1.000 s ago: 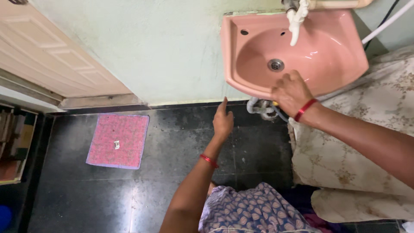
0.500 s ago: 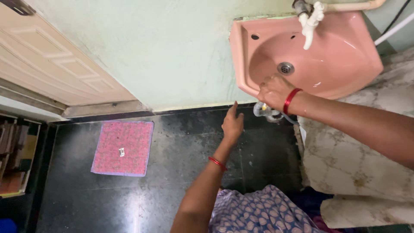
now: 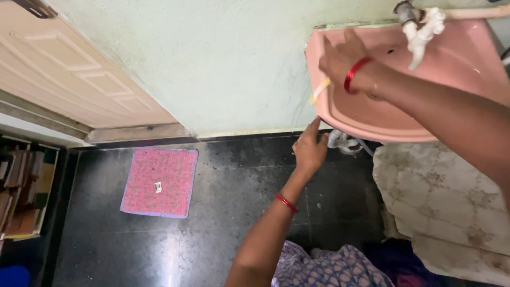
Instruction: The person cleans a sink and the faucet area using a toothbrush and their hands, scrubbing the surfaces and rinsing them with water.
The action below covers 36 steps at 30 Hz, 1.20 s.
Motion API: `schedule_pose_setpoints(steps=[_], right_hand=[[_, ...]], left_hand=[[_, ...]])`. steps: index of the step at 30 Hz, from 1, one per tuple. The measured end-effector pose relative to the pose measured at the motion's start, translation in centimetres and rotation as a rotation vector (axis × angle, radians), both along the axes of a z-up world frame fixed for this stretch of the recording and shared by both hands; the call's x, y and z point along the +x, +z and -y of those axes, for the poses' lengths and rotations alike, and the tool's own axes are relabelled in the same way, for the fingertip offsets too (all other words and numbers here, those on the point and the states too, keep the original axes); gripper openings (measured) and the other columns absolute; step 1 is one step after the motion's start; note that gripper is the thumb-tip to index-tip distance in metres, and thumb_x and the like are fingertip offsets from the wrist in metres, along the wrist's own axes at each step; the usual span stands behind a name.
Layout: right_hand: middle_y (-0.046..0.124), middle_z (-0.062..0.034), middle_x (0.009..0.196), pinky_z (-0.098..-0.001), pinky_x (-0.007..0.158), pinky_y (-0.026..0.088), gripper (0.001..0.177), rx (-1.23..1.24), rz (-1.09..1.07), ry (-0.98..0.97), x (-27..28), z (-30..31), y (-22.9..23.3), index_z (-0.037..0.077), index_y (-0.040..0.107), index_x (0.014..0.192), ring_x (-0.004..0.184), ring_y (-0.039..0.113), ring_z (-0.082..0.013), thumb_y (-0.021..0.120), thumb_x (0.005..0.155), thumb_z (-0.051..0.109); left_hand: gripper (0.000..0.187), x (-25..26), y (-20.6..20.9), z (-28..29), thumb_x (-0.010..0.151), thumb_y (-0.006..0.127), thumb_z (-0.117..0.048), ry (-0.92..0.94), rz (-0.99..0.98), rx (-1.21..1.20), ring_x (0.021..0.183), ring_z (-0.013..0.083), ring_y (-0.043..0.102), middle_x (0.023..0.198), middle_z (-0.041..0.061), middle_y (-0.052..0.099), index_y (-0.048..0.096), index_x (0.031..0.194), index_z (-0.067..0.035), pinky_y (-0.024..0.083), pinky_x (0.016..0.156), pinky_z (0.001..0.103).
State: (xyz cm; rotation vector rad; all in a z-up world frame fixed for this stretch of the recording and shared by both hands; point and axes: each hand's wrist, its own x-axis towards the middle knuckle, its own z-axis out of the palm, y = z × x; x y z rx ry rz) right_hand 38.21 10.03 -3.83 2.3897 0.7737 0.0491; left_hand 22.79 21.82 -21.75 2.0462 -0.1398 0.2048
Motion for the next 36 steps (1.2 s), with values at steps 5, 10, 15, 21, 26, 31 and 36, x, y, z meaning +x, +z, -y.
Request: schedule_pose_setpoints(steps=[5,10,15,21,26,31,36], right_hand=[[0.069,-0.0055,0.096,-0.0445,0.096,0.036,0.02,0.009,0.164,-0.056,2.9,-0.6,-0.7,0.026,0.079,0.087,0.09,0.067,-0.0205,0.063,0.09,0.016],[0.072,-0.001,0.085,-0.0409,0.1,0.036,0.024,0.166,0.448,0.186,7.8,1.7,-2.1,0.025,0.076,0.08,0.095,0.066,-0.0171,0.062,0.098,0.017],[0.077,-0.0056,0.082,-0.0425,0.104,0.039,0.02,0.099,-0.044,-0.198,2.5,3.7,-1.6,0.025,0.08,0.087,0.087,0.073,-0.0197,0.064,0.093,0.015],[0.075,-0.0069,0.09,-0.0492,0.076,0.052,0.025,1.026,-0.039,-0.473,-8.6,10.4,-3.6,0.026,0.079,0.105,0.085,0.072,-0.0306,0.062,0.091,0.014],[0.073,-0.0155,0.086,-0.0497,0.071,0.055,0.032,1.103,-0.083,-0.406,-12.9,6.1,-7.5,0.014,0.076,0.103,0.081,0.07,-0.0371,0.078,0.075,0.028],[0.071,-0.0196,0.084,-0.0514,0.065,0.056,0.015,0.963,-0.024,-0.303,-5.5,5.1,-11.4,0.009,0.075,0.088,0.078,0.069,-0.0409,0.07,0.085,0.023],[0.071,-0.0189,0.081,-0.0497,0.059,0.055,0.019,0.928,0.032,-0.175,-0.5,6.8,-11.8,0.008,0.075,0.089,0.072,0.07,-0.0386,0.061,0.097,0.018]], left_hand=[[0.061,0.0,0.7,0.0,0.091,0.068,-0.024,-0.014,-0.051,-0.01,0.135,0.0333,0.056,0.146,0.016,0.06,0.052,0.148,-0.007,0.042,0.107,0.053],[0.063,0.4,1.4,0.2,0.094,0.068,-0.034,0.021,-0.039,-0.001,0.136,0.0314,0.058,0.149,0.015,0.059,0.053,0.149,-0.007,0.046,0.111,0.052],[0.079,0.4,3.1,0.5,0.089,0.076,-0.04,0.031,-0.04,0.112,0.136,0.0325,0.054,0.153,0.015,0.052,0.044,0.153,-0.006,0.037,0.104,0.065],[0.085,1.0,3.2,1.5,0.088,0.077,-0.03,0.089,0.162,0.246,0.143,0.0229,0.055,0.164,0.009,0.048,0.04,0.162,-0.013,0.036,0.111,0.064],[0.098,2.0,6.1,0.6,0.073,0.085,-0.042,0.038,0.094,0.386,0.141,0.0265,0.05,0.157,0.009,0.048,0.039,0.154,-0.011,0.028,0.108,0.071],[0.101,3.3,9.3,0.7,0.068,0.087,-0.048,-0.003,0.015,0.728,0.139,0.0284,0.051,0.15,0.006,0.054,0.043,0.151,-0.012,0.021,0.111,0.075],[0.109,3.7,10.4,1.2,0.063,0.088,-0.054,-0.031,-0.036,0.902,0.138,0.0284,0.051,0.146,0.006,0.056,0.042,0.151,-0.008,0.017,0.114,0.076]])
